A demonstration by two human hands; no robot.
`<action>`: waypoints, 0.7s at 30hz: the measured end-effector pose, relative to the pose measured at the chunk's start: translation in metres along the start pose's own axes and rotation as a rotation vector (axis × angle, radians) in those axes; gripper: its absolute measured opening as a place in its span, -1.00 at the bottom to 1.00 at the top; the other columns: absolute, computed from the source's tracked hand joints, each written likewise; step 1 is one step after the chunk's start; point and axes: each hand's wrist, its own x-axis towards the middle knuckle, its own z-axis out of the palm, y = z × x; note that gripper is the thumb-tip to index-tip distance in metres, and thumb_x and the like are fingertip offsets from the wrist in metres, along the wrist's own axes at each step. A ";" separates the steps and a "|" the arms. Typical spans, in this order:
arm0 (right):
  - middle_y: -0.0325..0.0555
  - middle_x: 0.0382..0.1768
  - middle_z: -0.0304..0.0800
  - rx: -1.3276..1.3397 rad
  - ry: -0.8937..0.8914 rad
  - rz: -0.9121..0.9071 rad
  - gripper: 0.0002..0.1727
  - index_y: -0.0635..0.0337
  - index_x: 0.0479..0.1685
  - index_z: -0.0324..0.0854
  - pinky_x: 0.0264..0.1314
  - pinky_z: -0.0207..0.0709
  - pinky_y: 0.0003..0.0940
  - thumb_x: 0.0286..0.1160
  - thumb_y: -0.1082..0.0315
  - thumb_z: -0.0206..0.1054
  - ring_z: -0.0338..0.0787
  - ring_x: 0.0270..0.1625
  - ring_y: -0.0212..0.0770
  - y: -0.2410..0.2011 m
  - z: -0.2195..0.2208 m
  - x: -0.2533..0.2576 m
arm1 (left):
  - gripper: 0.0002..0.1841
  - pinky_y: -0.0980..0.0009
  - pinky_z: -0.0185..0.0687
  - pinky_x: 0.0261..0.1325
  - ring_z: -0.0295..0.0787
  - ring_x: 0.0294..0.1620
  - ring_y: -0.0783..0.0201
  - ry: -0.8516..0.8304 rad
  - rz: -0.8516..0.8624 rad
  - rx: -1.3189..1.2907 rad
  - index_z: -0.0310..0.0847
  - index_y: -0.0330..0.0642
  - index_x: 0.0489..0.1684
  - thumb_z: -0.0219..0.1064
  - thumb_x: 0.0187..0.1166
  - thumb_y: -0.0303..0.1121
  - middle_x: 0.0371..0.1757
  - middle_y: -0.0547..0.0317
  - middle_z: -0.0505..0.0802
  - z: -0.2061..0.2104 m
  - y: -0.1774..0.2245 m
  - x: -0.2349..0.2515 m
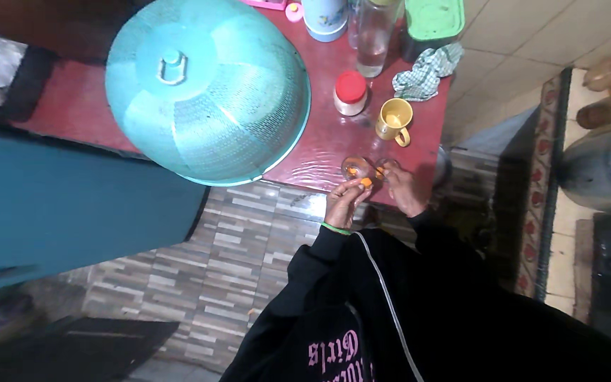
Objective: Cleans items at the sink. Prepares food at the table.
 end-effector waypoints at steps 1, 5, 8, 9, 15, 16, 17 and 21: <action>0.24 -0.25 0.79 0.010 -0.011 -0.030 -0.50 0.17 0.49 0.61 -0.18 0.63 0.18 0.90 0.06 -0.03 0.73 -0.38 0.12 -0.003 -0.001 -0.003 | -0.81 0.32 0.83 0.09 0.88 -0.19 0.23 0.013 0.012 0.003 0.71 -0.41 -0.01 0.21 0.58 -0.71 -0.16 0.03 0.89 0.001 0.000 0.000; 0.14 -0.16 0.81 0.055 -0.122 -0.200 -0.49 0.16 0.64 0.49 -0.11 0.62 -0.01 0.89 0.16 -0.06 0.72 -0.31 -0.04 -0.023 0.002 -0.027 | -0.81 0.32 0.81 0.11 0.87 -0.19 0.27 0.076 0.085 0.087 0.69 -0.43 0.04 0.22 0.58 -0.68 -0.19 0.08 0.89 0.006 0.000 0.000; 0.25 0.00 0.87 -0.105 -0.158 -0.198 -0.43 0.06 0.78 0.33 0.17 0.59 0.30 0.89 0.08 -0.08 0.85 0.03 0.25 -0.030 0.006 -0.034 | -0.84 0.36 0.78 -0.01 0.82 -0.27 0.35 0.127 0.139 0.179 0.70 -0.36 -0.05 0.26 0.54 -0.65 -0.29 0.16 0.87 0.008 -0.002 0.000; 0.25 -0.02 0.87 -0.138 -0.156 -0.195 -0.41 0.01 0.80 0.30 0.14 0.58 0.35 0.89 0.04 -0.10 0.85 0.03 0.28 -0.031 0.007 -0.034 | -0.85 0.37 0.78 -0.06 0.81 -0.31 0.36 0.140 0.156 0.190 0.71 -0.33 -0.10 0.28 0.51 -0.65 -0.33 0.18 0.87 0.009 -0.003 0.000; 0.22 -0.14 0.88 -0.214 -0.144 -0.198 -0.39 -0.03 0.84 0.24 0.00 0.59 0.35 0.88 0.01 -0.13 0.84 -0.10 0.31 -0.034 0.006 -0.036 | -0.85 0.38 0.79 -0.11 0.81 -0.34 0.38 0.151 0.205 0.191 0.74 -0.28 -0.18 0.35 0.44 -0.69 -0.37 0.21 0.87 0.010 -0.005 -0.002; 0.21 -0.14 0.88 -0.216 -0.141 -0.200 -0.39 -0.04 0.83 0.25 -0.01 0.59 0.35 0.88 0.01 -0.13 0.85 -0.11 0.29 -0.033 0.006 -0.035 | -0.85 0.38 0.79 -0.11 0.82 -0.35 0.38 0.152 0.211 0.185 0.74 -0.28 -0.19 0.36 0.44 -0.69 -0.37 0.21 0.88 0.010 -0.006 -0.002; 0.21 -0.13 0.88 -0.216 -0.148 -0.194 -0.40 -0.05 0.84 0.25 0.00 0.59 0.35 0.89 0.00 -0.13 0.85 -0.09 0.30 -0.034 0.006 -0.035 | -0.85 0.38 0.79 -0.11 0.82 -0.35 0.38 0.152 0.217 0.181 0.74 -0.28 -0.19 0.36 0.44 -0.69 -0.37 0.21 0.88 0.010 -0.006 -0.002; 0.22 -0.10 0.88 -0.198 -0.168 -0.167 -0.41 -0.08 0.82 0.28 0.03 0.58 0.36 0.89 0.01 -0.12 0.84 -0.06 0.30 -0.035 0.004 -0.035 | -0.86 0.39 0.79 -0.11 0.82 -0.35 0.38 0.156 0.230 0.180 0.75 -0.28 -0.20 0.37 0.43 -0.69 -0.37 0.20 0.89 0.010 -0.008 -0.003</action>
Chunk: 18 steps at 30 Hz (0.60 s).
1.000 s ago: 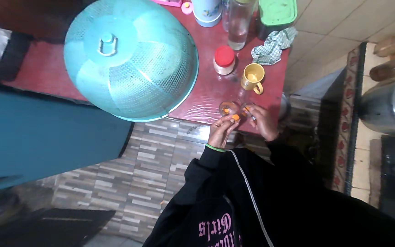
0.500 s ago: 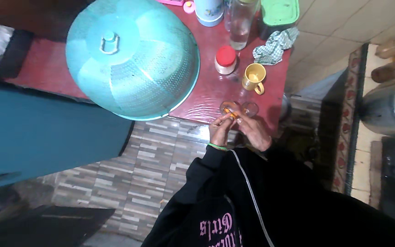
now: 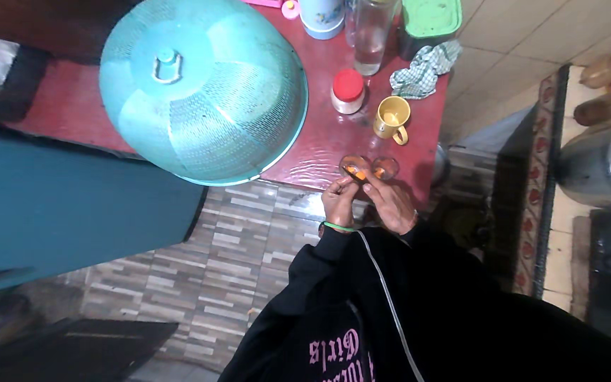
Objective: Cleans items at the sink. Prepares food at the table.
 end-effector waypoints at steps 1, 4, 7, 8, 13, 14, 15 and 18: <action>0.22 -0.11 0.88 0.004 0.010 -0.002 -0.42 -0.08 0.81 0.29 0.02 0.58 0.36 0.89 0.00 -0.11 0.85 -0.07 0.30 0.000 0.000 0.000 | -0.85 0.38 0.79 -0.11 0.82 -0.35 0.37 0.002 0.003 -0.002 0.76 -0.28 -0.20 0.38 0.42 -0.69 -0.37 0.19 0.89 0.000 0.000 -0.001; 0.22 -0.12 0.87 0.026 0.060 -0.018 -0.43 -0.08 0.78 0.34 -0.03 0.59 0.35 0.88 0.00 -0.08 0.84 -0.10 0.29 0.003 0.003 0.001 | -0.85 0.37 0.79 -0.09 0.82 -0.33 0.36 0.001 0.005 -0.001 0.77 -0.30 -0.19 0.38 0.41 -0.69 -0.36 0.18 0.89 0.001 0.000 -0.002; 0.20 -0.15 0.86 0.052 0.067 -0.011 -0.44 -0.09 0.75 0.37 -0.06 0.58 0.34 0.87 -0.01 -0.05 0.84 -0.11 0.28 0.005 0.002 0.001 | -0.85 0.36 0.78 -0.09 0.81 -0.33 0.35 -0.016 -0.009 0.017 0.78 -0.31 -0.17 0.36 0.43 -0.67 -0.36 0.17 0.88 0.000 0.002 -0.002; 0.20 -0.15 0.86 0.062 0.066 -0.005 -0.45 -0.09 0.73 0.38 -0.06 0.58 0.35 0.86 -0.01 -0.04 0.83 -0.11 0.27 0.006 0.002 0.001 | -0.85 0.36 0.78 -0.10 0.82 -0.34 0.36 -0.023 -0.017 0.025 0.78 -0.32 -0.16 0.36 0.44 -0.66 -0.36 0.17 0.88 0.000 0.002 -0.002; 0.14 -0.24 0.85 0.022 0.134 -0.033 -0.53 -0.01 0.58 0.51 -0.16 0.59 0.32 0.85 0.04 0.04 0.84 -0.20 0.24 0.007 0.004 0.000 | -0.86 0.35 0.80 -0.10 0.82 -0.36 0.34 -0.022 -0.028 0.029 0.77 -0.36 -0.18 0.36 0.42 -0.71 -0.38 0.15 0.88 0.002 0.005 -0.001; 0.13 -0.27 0.85 0.000 0.150 -0.049 -0.53 0.00 0.58 0.51 -0.19 0.60 0.30 0.84 0.05 0.04 0.84 -0.23 0.24 0.008 0.005 0.001 | -0.86 0.36 0.80 -0.10 0.82 -0.36 0.34 -0.034 -0.028 0.040 0.78 -0.35 -0.18 0.37 0.43 -0.69 -0.37 0.16 0.88 0.002 0.005 -0.001; 0.14 -0.28 0.85 -0.025 0.145 -0.057 -0.50 -0.01 0.64 0.47 -0.20 0.61 0.30 0.85 0.04 0.02 0.84 -0.24 0.26 0.008 0.005 0.001 | -0.86 0.36 0.80 -0.10 0.81 -0.36 0.35 -0.043 -0.027 0.048 0.78 -0.33 -0.18 0.37 0.43 -0.68 -0.38 0.18 0.88 0.001 0.005 -0.002; 0.17 -0.30 0.86 -0.062 0.134 -0.078 -0.46 0.00 0.72 0.42 -0.20 0.61 0.31 0.87 0.05 -0.01 0.84 -0.27 0.27 0.010 0.004 0.001 | -0.87 0.36 0.80 -0.09 0.82 -0.37 0.35 -0.043 -0.036 0.046 0.78 -0.35 -0.19 0.36 0.44 -0.69 -0.39 0.18 0.88 0.003 0.006 -0.002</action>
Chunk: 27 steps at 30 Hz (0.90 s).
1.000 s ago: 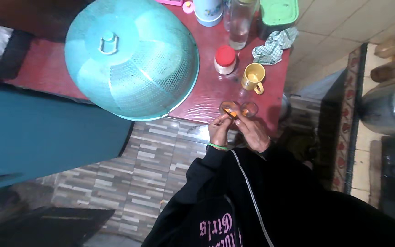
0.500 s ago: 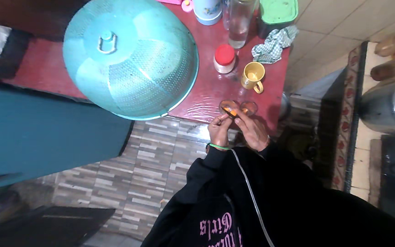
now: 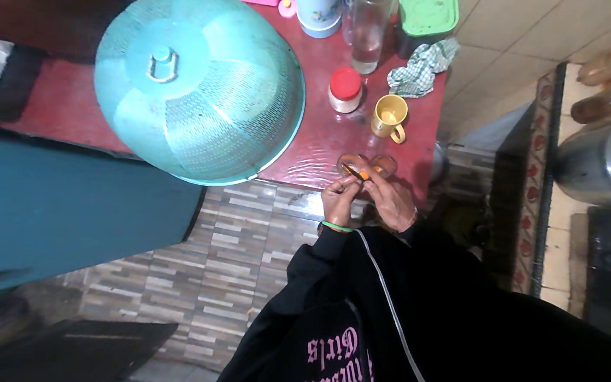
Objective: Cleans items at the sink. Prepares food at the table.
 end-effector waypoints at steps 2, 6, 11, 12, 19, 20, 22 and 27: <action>0.13 -0.31 0.85 -0.001 0.040 -0.022 -0.50 0.03 0.62 0.52 -0.24 0.62 0.29 0.85 0.07 0.04 0.84 -0.30 0.23 0.002 0.001 0.000 | -0.87 0.34 0.82 -0.06 0.85 -0.35 0.32 0.009 -0.011 -0.022 0.76 -0.40 -0.18 0.36 0.44 -0.71 -0.39 0.13 0.89 0.001 0.000 0.001; 0.10 -0.37 0.84 -0.011 0.056 -0.030 -0.57 0.08 0.47 0.60 -0.30 0.61 0.27 0.84 0.10 0.07 0.83 -0.35 0.22 0.004 0.000 0.000 | -0.85 0.34 0.83 -0.06 0.85 -0.34 0.32 -0.039 -0.029 -0.033 0.76 -0.37 -0.19 0.33 0.44 -0.73 -0.37 0.15 0.90 0.000 -0.001 -0.001; 0.09 -0.26 0.82 0.241 0.002 -0.034 -0.59 0.19 0.36 0.62 -0.24 0.65 0.11 0.84 0.16 0.03 0.81 -0.30 0.05 0.011 -0.002 0.002 | -0.82 0.33 0.84 0.04 0.88 -0.25 0.30 -0.157 -0.118 -0.071 0.75 -0.32 -0.10 0.25 0.54 -0.69 -0.25 0.15 0.90 -0.008 0.002 0.000; 0.02 -0.27 0.79 0.374 -0.025 -0.015 -0.58 0.20 0.35 0.63 -0.29 0.64 -0.08 0.83 0.18 0.00 0.74 -0.36 -0.12 0.014 -0.003 0.003 | -0.80 0.33 0.83 0.05 0.87 -0.24 0.29 -0.173 -0.146 -0.097 0.75 -0.32 -0.09 0.22 0.55 -0.70 -0.23 0.13 0.90 -0.010 0.003 0.001; -0.35 -0.78 0.43 1.097 -0.150 0.215 -0.56 0.02 0.10 0.56 -0.81 0.25 -0.69 0.86 0.05 -0.23 0.32 -0.85 -0.54 0.030 -0.014 0.010 | -0.80 0.49 0.81 0.03 0.89 -0.19 0.35 -0.345 -0.324 -0.348 0.73 -0.29 -0.01 0.18 0.59 -0.57 -0.13 0.09 0.90 -0.017 0.006 0.005; -0.32 -0.78 0.45 0.967 -0.075 0.207 -0.54 0.06 0.12 0.61 -0.77 0.25 -0.66 0.87 0.04 -0.19 0.34 -0.83 -0.51 0.030 -0.016 0.010 | -0.79 0.49 0.81 0.03 0.89 -0.20 0.35 -0.335 -0.315 -0.340 0.73 -0.29 -0.02 0.16 0.59 -0.59 -0.13 0.09 0.90 -0.017 0.006 0.005; -0.32 -0.77 0.39 0.765 0.034 0.192 -0.57 0.20 0.13 0.64 -0.68 0.29 -0.59 0.88 0.14 -0.11 0.33 -0.78 -0.48 0.027 -0.015 0.013 | -0.77 0.47 0.82 0.02 0.89 -0.20 0.34 -0.306 -0.282 -0.325 0.72 -0.28 -0.01 0.14 0.60 -0.61 -0.13 0.10 0.90 -0.018 0.005 0.006; -0.01 -0.33 0.73 0.453 0.052 0.193 -0.59 0.16 0.42 0.64 -0.51 0.49 -0.28 0.84 0.34 -0.04 0.50 -0.61 -0.27 0.032 -0.008 0.030 | -0.75 0.43 0.82 0.07 0.89 -0.15 0.30 -0.218 -0.236 -0.287 0.69 -0.30 0.08 0.12 0.62 -0.63 -0.07 0.08 0.89 -0.020 0.003 0.008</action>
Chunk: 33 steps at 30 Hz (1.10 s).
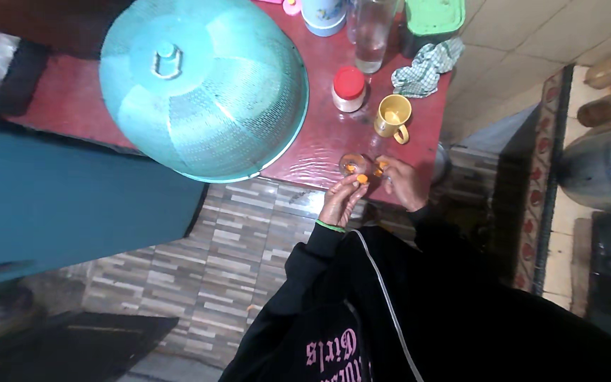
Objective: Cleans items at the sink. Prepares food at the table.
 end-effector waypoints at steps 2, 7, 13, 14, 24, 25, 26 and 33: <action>0.09 0.00 0.81 -0.101 -0.022 -0.003 -0.59 0.12 0.44 0.63 -0.39 0.60 -0.14 0.85 0.31 -0.04 0.64 -0.50 -0.17 0.006 0.002 0.004 | -0.74 0.42 0.81 0.08 0.88 -0.16 0.29 0.040 0.021 0.015 0.70 -0.34 0.09 0.11 0.62 -0.64 -0.08 0.06 0.89 0.000 -0.001 0.000; 0.05 -0.36 0.70 -0.109 -0.089 -0.097 -0.50 0.11 0.58 0.55 -0.36 0.56 -0.06 0.89 0.11 -0.05 0.58 -0.49 -0.10 -0.006 0.009 -0.015 | -0.77 0.36 0.79 0.14 0.86 -0.13 0.29 0.142 0.111 0.041 0.70 -0.36 0.07 0.17 0.60 -0.64 -0.07 0.08 0.89 0.004 -0.004 -0.003; 0.23 -0.13 0.88 -0.381 -0.161 -0.159 -0.41 0.02 0.77 0.35 0.00 0.62 0.37 0.88 0.00 -0.09 0.86 -0.07 0.28 -0.029 0.025 -0.032 | -0.80 0.33 0.80 0.08 0.86 -0.19 0.31 0.228 0.220 0.118 0.70 -0.32 -0.03 0.18 0.57 -0.66 -0.23 0.15 0.89 0.011 -0.007 0.000; 0.22 -0.18 0.87 -0.426 -0.155 -0.166 -0.40 0.00 0.78 0.32 -0.05 0.61 0.36 0.88 -0.01 -0.09 0.85 -0.11 0.29 -0.030 0.024 -0.032 | -0.81 0.33 0.80 0.06 0.86 -0.21 0.32 0.238 0.230 0.106 0.71 -0.32 -0.08 0.20 0.55 -0.67 -0.26 0.16 0.89 0.012 -0.007 0.000; 0.20 -0.22 0.86 -0.475 -0.182 -0.184 -0.41 0.01 0.77 0.34 -0.09 0.63 0.33 0.88 0.00 -0.10 0.85 -0.17 0.29 -0.033 0.023 -0.030 | -0.83 0.38 0.80 -0.03 0.86 -0.29 0.36 0.268 0.240 0.135 0.76 -0.27 -0.21 0.28 0.50 -0.68 -0.32 0.19 0.91 0.013 -0.006 -0.001; 0.20 -0.22 0.86 -0.472 -0.183 -0.182 -0.41 0.00 0.77 0.35 -0.10 0.62 0.33 0.88 0.00 -0.10 0.85 -0.17 0.29 -0.032 0.023 -0.030 | -0.83 0.37 0.80 -0.03 0.85 -0.29 0.34 0.281 0.246 0.118 0.76 -0.31 -0.21 0.26 0.49 -0.71 -0.32 0.16 0.91 0.014 -0.006 0.000; 0.20 -0.22 0.86 -0.471 -0.184 -0.176 -0.42 -0.02 0.77 0.35 -0.10 0.61 0.34 0.88 0.00 -0.10 0.85 -0.17 0.30 -0.031 0.024 -0.029 | -0.82 0.36 0.80 -0.03 0.85 -0.29 0.34 0.288 0.250 0.110 0.76 -0.34 -0.21 0.26 0.48 -0.73 -0.32 0.14 0.91 0.014 -0.005 0.001; 0.20 -0.26 0.86 -0.497 -0.151 -0.172 -0.43 -0.03 0.71 0.43 -0.15 0.60 0.35 0.88 -0.02 -0.08 0.84 -0.21 0.31 -0.032 0.025 -0.030 | -0.84 0.37 0.80 -0.09 0.83 -0.36 0.35 0.323 0.273 0.135 0.77 -0.34 -0.31 0.31 0.42 -0.75 -0.40 0.16 0.90 0.015 -0.007 0.001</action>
